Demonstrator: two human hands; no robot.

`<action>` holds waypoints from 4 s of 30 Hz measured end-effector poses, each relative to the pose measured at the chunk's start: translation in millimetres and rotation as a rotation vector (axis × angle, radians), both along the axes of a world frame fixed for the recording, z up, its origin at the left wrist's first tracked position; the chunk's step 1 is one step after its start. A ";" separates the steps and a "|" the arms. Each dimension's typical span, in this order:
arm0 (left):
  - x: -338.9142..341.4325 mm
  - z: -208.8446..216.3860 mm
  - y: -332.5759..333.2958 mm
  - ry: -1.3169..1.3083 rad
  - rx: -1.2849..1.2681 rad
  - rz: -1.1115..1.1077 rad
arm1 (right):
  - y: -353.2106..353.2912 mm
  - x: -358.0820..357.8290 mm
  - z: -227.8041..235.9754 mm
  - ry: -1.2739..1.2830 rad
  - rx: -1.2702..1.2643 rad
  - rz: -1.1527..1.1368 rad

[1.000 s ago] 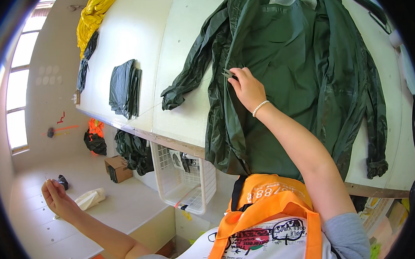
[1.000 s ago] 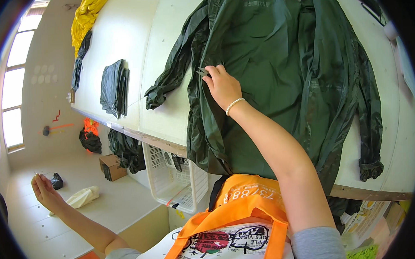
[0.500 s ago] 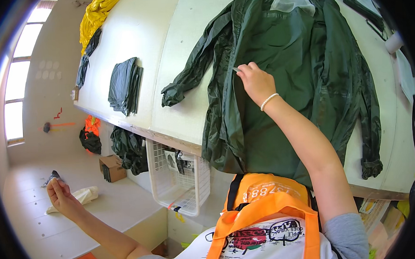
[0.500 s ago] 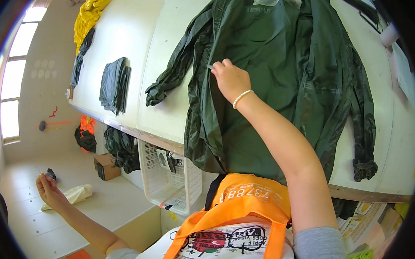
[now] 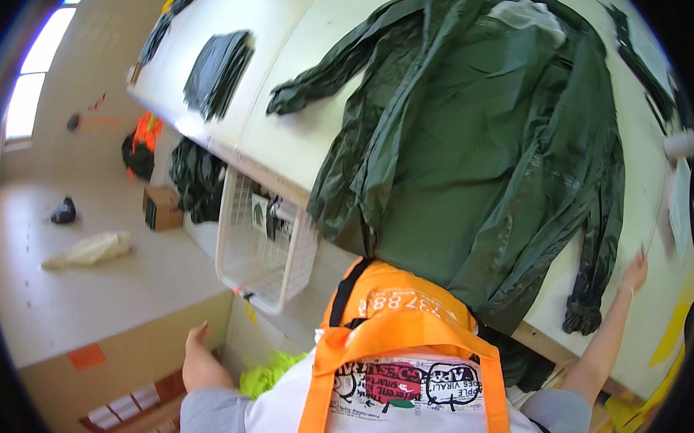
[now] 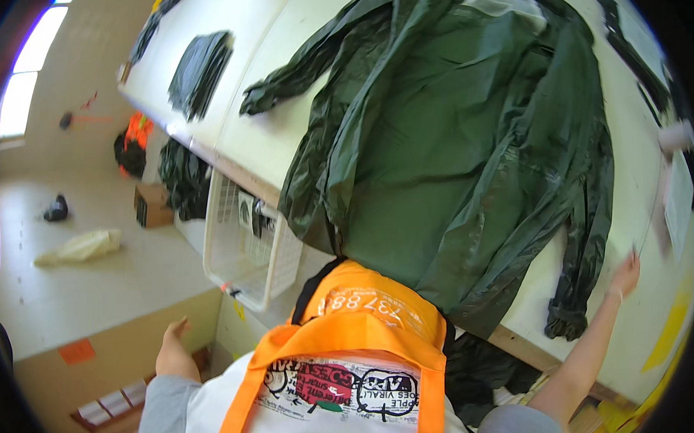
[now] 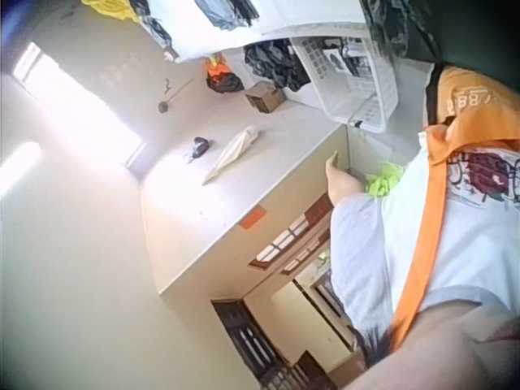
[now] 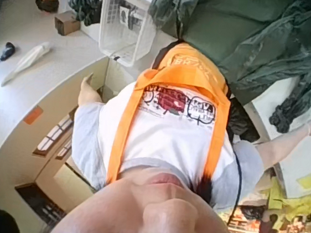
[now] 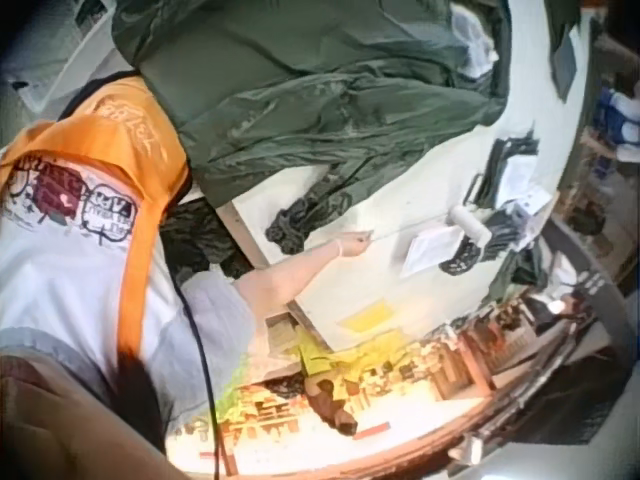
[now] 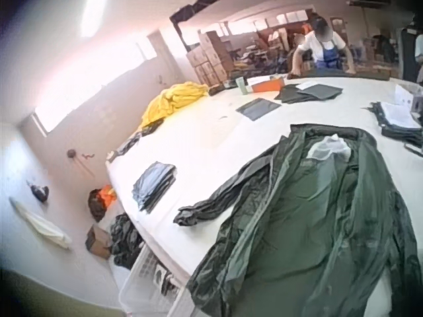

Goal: The person folds a dark green jacket on a white table, aligning edges and smoothing the fabric. They then unfold the jacket, lay it flat, and fasten multiple snap buttons along the front and sleeves.

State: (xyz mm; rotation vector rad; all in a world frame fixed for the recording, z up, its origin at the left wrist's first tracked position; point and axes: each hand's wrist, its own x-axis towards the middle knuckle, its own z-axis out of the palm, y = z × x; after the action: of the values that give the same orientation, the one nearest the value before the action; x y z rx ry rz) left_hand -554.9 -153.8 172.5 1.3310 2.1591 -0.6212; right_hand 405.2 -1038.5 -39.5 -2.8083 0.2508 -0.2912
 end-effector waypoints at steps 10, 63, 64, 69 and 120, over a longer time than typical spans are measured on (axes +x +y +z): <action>147.9 -55.8 -122.4 -0.237 -0.554 0.390 | -92.7 -24.0 -9.7 0.484 -0.402 -0.342; 614.1 -136.2 -272.7 -1.387 -0.872 0.701 | 515.2 -298.6 94.6 0.461 1.250 0.117; 614.3 -133.6 -273.2 -1.402 -0.879 0.682 | 515.5 -297.8 96.0 0.536 1.358 0.039; 606.8 -134.6 -264.5 -1.304 -0.998 0.488 | 513.3 -292.5 92.5 0.573 1.342 0.123; 618.0 -136.3 -288.1 -1.229 -0.999 0.230 | 462.5 -340.3 110.2 0.514 1.626 -0.397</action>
State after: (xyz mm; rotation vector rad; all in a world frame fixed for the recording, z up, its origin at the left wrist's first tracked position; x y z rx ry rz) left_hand 63.2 -441.9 36.2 0.5642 0.7530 -0.4593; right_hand 64.9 -576.0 70.7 -1.1457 0.7262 0.4169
